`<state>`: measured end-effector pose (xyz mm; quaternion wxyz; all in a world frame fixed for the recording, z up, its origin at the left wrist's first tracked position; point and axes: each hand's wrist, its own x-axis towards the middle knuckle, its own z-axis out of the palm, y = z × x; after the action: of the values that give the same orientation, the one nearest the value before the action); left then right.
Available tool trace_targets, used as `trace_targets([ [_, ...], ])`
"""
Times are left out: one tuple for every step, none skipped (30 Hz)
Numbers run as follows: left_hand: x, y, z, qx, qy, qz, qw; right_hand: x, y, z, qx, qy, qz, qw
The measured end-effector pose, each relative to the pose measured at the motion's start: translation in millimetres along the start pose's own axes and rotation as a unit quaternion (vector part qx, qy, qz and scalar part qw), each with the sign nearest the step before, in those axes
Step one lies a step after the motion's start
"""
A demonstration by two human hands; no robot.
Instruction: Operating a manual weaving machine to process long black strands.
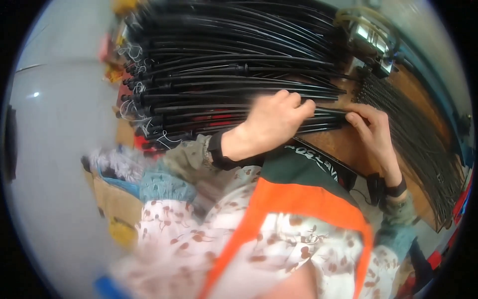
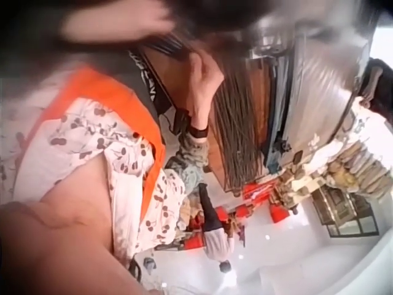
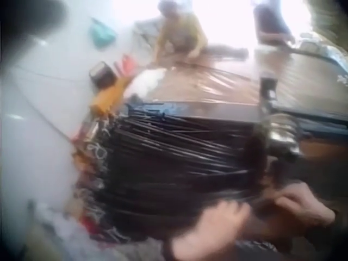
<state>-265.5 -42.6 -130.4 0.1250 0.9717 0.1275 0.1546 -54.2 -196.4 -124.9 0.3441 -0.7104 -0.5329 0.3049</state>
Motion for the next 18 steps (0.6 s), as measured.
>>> trace_targets([
  [4, 0, -2, -0.011, -0.02, 0.006, 1.0, -1, 2, 2, 0.019, 0.036, -0.011, 0.999],
  [5, 2, -2, -0.007, -0.019, 0.003, 1.0, -3, 3, 4, 0.021, 0.035, -0.016, 0.999],
  [8, 4, -2, -0.021, -0.004, 0.006, 1.0, -6, 3, 6, 0.041, 0.032, -0.008, 0.999],
  [11, 4, -4, -0.035, 0.012, 0.011, 0.999, -6, 4, 6, 0.061, 0.031, 0.0, 0.998],
  [17, 8, -9, -0.03, -0.018, 0.018, 0.999, -11, -1, 2, 0.085, 0.035, 0.022, 0.996],
  [21, 10, -11, -0.039, -0.017, 0.035, 0.998, -15, 0, -1, 0.078, 0.051, 0.032, 0.995],
  [24, 12, -16, -0.031, -0.059, 0.022, 0.998, -15, 4, 0, 0.037, 0.066, -0.025, 0.997],
  [29, 15, -18, -0.028, -0.1, 0.023, 0.994, -17, 11, -1, -0.014, 0.087, -0.07, 0.994],
  [36, 20, -20, -0.044, -0.107, 0.029, 0.993, -22, 17, -9, -0.026, 0.075, -0.086, 0.993],
  [46, 28, -26, 0.0, -0.132, 0.04, 0.99, -24, 37, -7, -0.083, 0.129, -0.188, 0.97],
  [54, 29, -26, -0.008, -0.134, 0.067, 0.989, -24, 41, -9, -0.113, 0.17, -0.25, 0.947],
  [67, 33, -26, -0.011, -0.147, 0.083, 0.986, -29, 54, -6, -0.093, 0.206, -0.25, 0.941],
  [79, 34, -27, -0.017, -0.151, 0.107, 0.983, -32, 63, -2, -0.051, 0.257, -0.251, 0.932],
  [88, 36, -45, -0.021, -0.154, 0.098, 0.983, -21, 54, 0, -0.016, 0.287, -0.26, 0.922],
  [100, 38, -41, -0.02, -0.185, 0.12, 0.975, -25, 57, -6, -0.083, 0.329, -0.274, 0.9],
  [107, 37, -42, -0.001, -0.202, 0.142, 0.969, -25, 54, -13, -0.143, 0.36, -0.303, 0.871],
  [111, 37, -45, 0.012, -0.2, 0.162, 0.966, -24, 48, -19, -0.201, 0.369, -0.328, 0.846],
  [118, 44, -46, 0.043, -0.202, 0.178, 0.962, -25, 44, -22, -0.256, 0.371, -0.352, 0.821],
])
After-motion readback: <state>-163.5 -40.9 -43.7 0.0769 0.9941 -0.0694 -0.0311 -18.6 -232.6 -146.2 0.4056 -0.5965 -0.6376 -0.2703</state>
